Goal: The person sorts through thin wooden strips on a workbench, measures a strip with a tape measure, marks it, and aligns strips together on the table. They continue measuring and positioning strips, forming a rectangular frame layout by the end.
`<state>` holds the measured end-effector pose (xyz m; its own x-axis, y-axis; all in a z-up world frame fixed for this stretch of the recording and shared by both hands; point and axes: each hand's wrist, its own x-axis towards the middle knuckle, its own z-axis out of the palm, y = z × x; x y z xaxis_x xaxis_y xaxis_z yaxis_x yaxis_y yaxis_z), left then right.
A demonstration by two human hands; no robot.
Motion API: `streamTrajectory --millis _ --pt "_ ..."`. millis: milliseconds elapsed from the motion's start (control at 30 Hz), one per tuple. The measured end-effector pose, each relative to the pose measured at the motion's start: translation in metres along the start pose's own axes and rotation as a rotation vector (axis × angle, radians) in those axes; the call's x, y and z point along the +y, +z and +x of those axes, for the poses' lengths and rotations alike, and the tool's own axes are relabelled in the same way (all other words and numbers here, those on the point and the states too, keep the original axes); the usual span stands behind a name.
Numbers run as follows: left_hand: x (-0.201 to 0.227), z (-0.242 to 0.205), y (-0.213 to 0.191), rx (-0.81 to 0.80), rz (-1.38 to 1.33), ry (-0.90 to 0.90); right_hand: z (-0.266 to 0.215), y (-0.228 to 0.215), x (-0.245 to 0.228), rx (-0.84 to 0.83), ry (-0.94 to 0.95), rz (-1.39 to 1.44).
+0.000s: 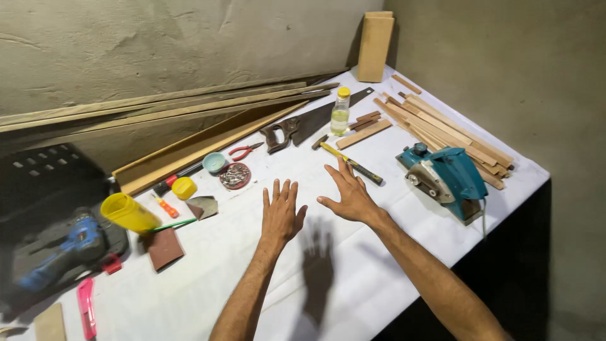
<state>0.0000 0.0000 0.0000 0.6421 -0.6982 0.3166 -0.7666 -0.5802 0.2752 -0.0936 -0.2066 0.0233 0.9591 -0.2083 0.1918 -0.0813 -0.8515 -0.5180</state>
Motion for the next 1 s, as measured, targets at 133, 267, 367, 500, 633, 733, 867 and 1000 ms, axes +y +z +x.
streamTrajectory --millis 133,267,367,500,633,733,867,1000 --pt "0.053 0.056 0.036 0.024 -0.039 0.022 -0.001 -0.057 0.052 -0.005 0.028 -0.035" --pt "0.122 0.114 0.057 0.015 -0.075 0.075 -0.01 -0.109 0.116 0.037 0.044 -0.03" --pt "0.175 0.148 0.057 -0.075 -0.149 0.054 -0.018 -0.15 0.155 0.003 0.082 -0.033" --pt "0.229 0.195 0.081 -0.038 -0.211 0.117 -0.018 -0.199 0.217 0.023 0.078 0.099" --pt "0.271 0.239 0.104 -0.076 -0.204 0.104 -0.01 -0.231 0.279 0.088 0.103 0.133" --pt "0.291 0.258 0.129 -0.045 -0.205 0.135 -0.017 -0.243 0.306 0.101 0.264 0.172" --pt "0.311 0.299 0.145 -0.199 -0.133 0.114 -0.016 -0.251 0.356 0.092 0.408 0.124" --pt "0.315 0.334 0.183 -0.247 -0.054 0.131 -0.014 -0.247 0.408 0.055 0.351 0.037"
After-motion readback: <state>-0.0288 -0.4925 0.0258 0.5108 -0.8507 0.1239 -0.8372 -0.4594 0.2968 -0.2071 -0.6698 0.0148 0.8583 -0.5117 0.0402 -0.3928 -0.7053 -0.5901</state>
